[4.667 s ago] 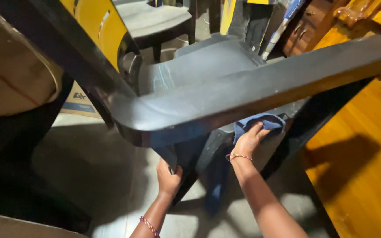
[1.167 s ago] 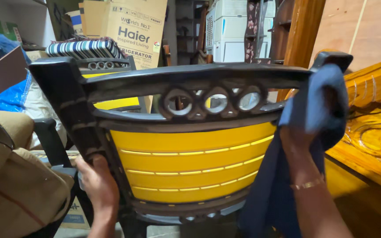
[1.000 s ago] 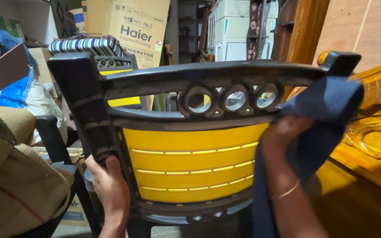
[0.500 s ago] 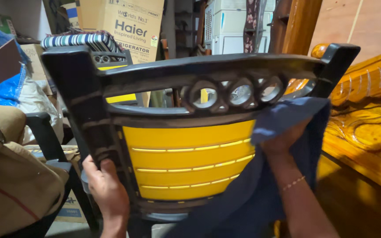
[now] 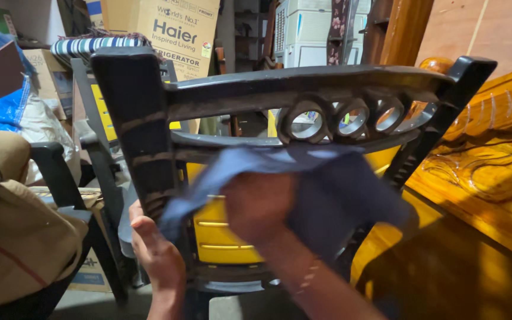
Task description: The person wipes a black plastic chair with a blue cloth, cleaning the seat, armrests, legs, and backrest. The person then moves to a second chair with a yellow backrest and wipes its frame and backrest with the same cloth.
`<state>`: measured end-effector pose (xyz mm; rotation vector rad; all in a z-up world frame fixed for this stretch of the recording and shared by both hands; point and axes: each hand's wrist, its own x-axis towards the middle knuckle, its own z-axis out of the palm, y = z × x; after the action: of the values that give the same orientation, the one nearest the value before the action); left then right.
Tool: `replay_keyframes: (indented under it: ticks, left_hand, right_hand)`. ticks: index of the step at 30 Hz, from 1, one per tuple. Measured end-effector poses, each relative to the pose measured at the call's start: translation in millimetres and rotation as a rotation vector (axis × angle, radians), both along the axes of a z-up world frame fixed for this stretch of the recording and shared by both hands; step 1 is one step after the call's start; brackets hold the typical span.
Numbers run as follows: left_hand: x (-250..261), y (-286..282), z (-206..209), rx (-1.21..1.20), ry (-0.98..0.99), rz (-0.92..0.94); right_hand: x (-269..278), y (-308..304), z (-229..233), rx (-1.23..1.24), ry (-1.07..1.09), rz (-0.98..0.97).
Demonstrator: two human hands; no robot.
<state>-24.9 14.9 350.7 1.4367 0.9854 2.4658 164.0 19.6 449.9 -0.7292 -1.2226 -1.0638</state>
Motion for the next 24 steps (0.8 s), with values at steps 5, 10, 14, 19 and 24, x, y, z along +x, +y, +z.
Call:
replay_keyframes:
  ticks: [5,10,14,19,24]
  left_hand:
    - [-16.1,-6.2,-3.1,0.08,-0.024,-0.289]
    - [-26.1,-26.2,14.7,0.05,0.008,-0.551]
    - [-22.3,-38.6,17.2,0.008,0.021,-0.674]
    - [-22.6,-36.1,18.2,0.062,-0.121,-0.832]
    - [-30.3,-39.1,12.4,0.06,-0.052,-0.761]
  right_hand:
    - [53.3,1.1,-2.7,0.027,-0.177,-0.048]
    - [66.7,-14.5,-5.7,0.108,-0.117,0.005]
    - [-33.4,-29.5,-8.3,0.073,-0.169,-0.089]
    - [-61.6,-38.0,1.2,-0.101,-0.309,-0.013]
    - [52.3,-48.5,-7.3,-0.006,-0.223,-0.134]
